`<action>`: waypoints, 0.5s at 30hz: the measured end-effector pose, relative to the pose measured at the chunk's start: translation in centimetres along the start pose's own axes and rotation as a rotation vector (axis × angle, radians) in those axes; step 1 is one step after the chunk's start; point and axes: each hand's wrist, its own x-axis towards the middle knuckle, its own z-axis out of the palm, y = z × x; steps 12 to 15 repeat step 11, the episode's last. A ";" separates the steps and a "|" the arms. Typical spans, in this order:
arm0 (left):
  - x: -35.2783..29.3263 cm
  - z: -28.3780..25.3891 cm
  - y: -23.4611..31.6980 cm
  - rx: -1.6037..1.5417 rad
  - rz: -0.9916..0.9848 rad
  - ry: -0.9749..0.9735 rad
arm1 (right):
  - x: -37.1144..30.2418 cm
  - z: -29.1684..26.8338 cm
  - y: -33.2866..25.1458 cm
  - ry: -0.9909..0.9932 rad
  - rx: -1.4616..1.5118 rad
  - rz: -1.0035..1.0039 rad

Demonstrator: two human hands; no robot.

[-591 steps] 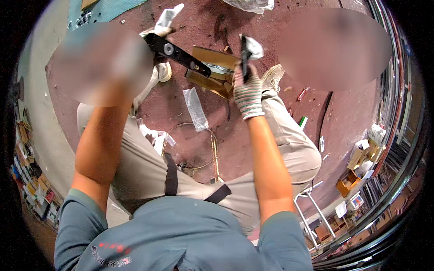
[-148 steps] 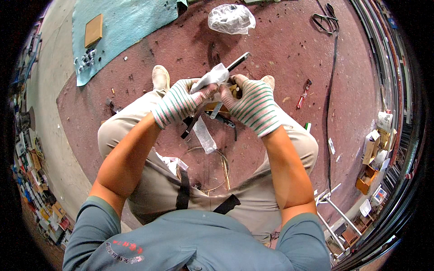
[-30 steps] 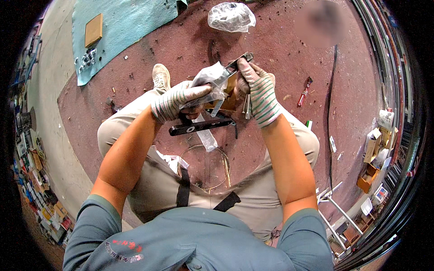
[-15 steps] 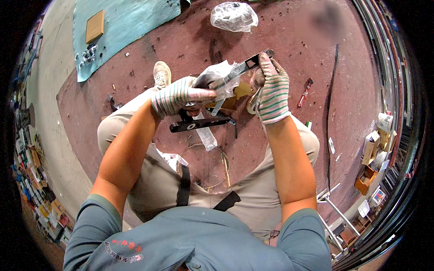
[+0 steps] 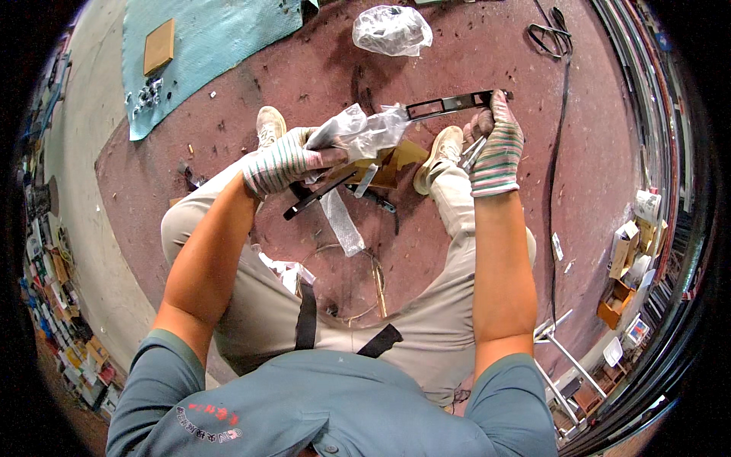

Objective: The person unpacks a box containing hardware parts, removes protective foam, and uses a utility knife to open packaging. They then handle a metal frame and a white plastic component, assembling parts together while sitting on the floor.

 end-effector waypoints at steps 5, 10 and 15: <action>0.6 -1.0 -0.7 -0.031 -0.003 0.154 | 1.3 -0.6 -0.1 0.052 0.051 -0.082; 1.4 -2.9 -0.3 -0.123 0.069 0.647 | 1.3 -0.8 0.1 0.054 0.013 -0.035; 1.1 -3.3 -0.5 -0.122 0.065 0.655 | 1.3 -0.5 0.5 0.050 0.014 -0.027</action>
